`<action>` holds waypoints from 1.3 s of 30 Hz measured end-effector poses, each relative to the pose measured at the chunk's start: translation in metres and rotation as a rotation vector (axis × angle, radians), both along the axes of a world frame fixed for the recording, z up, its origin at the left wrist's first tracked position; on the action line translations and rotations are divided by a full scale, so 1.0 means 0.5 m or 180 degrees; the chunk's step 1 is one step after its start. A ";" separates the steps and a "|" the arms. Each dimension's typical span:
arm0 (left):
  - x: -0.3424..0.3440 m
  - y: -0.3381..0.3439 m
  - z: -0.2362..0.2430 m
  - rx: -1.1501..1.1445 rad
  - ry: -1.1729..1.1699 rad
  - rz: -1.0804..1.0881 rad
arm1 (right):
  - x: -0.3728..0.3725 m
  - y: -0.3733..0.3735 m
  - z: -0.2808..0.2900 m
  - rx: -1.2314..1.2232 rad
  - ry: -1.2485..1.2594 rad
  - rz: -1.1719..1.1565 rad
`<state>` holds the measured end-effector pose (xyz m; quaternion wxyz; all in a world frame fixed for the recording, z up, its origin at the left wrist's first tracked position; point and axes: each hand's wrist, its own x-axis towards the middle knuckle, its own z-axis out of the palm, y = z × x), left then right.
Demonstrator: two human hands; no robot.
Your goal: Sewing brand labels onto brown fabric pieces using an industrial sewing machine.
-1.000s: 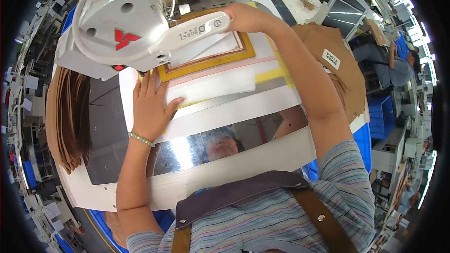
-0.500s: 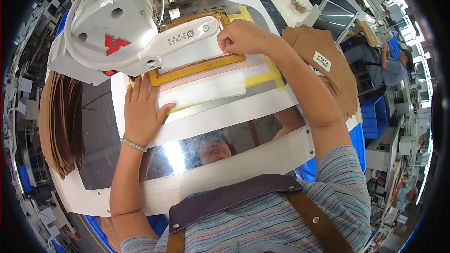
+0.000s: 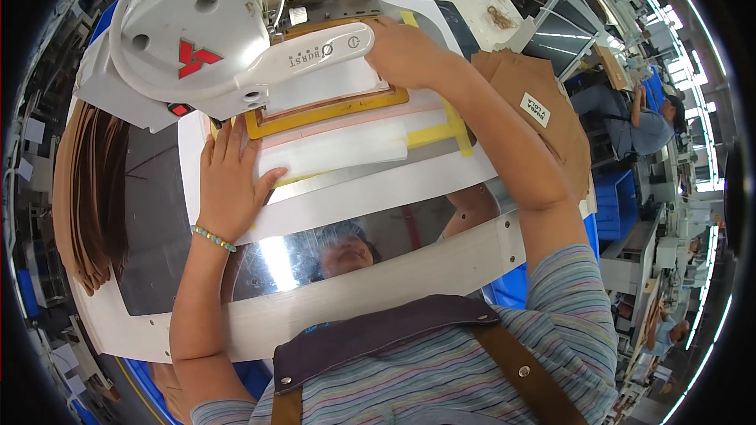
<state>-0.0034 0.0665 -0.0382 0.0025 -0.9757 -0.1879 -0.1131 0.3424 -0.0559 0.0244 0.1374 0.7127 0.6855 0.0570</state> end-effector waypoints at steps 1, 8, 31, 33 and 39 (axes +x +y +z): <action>0.001 0.001 -0.001 0.0009 -0.0046 -0.0019 | 0.012 0.009 0.014 0.0487 0.0550 -0.0044; -0.002 0.002 -0.002 -0.0061 -0.0212 -0.0063 | -0.083 0.069 0.026 0.0301 0.4363 -0.0164; -0.322 0.537 0.214 -0.0053 -0.0337 0.1297 | -0.081 -0.132 -0.122 0.2967 0.1957 0.0506; -0.395 0.633 0.196 0.0764 -0.0032 0.2081 | -0.089 -0.130 -0.127 0.2930 0.2247 0.0301; -0.470 0.688 0.095 -0.0076 -0.0070 0.2242 | -0.101 -0.133 -0.117 0.2844 0.2411 0.0365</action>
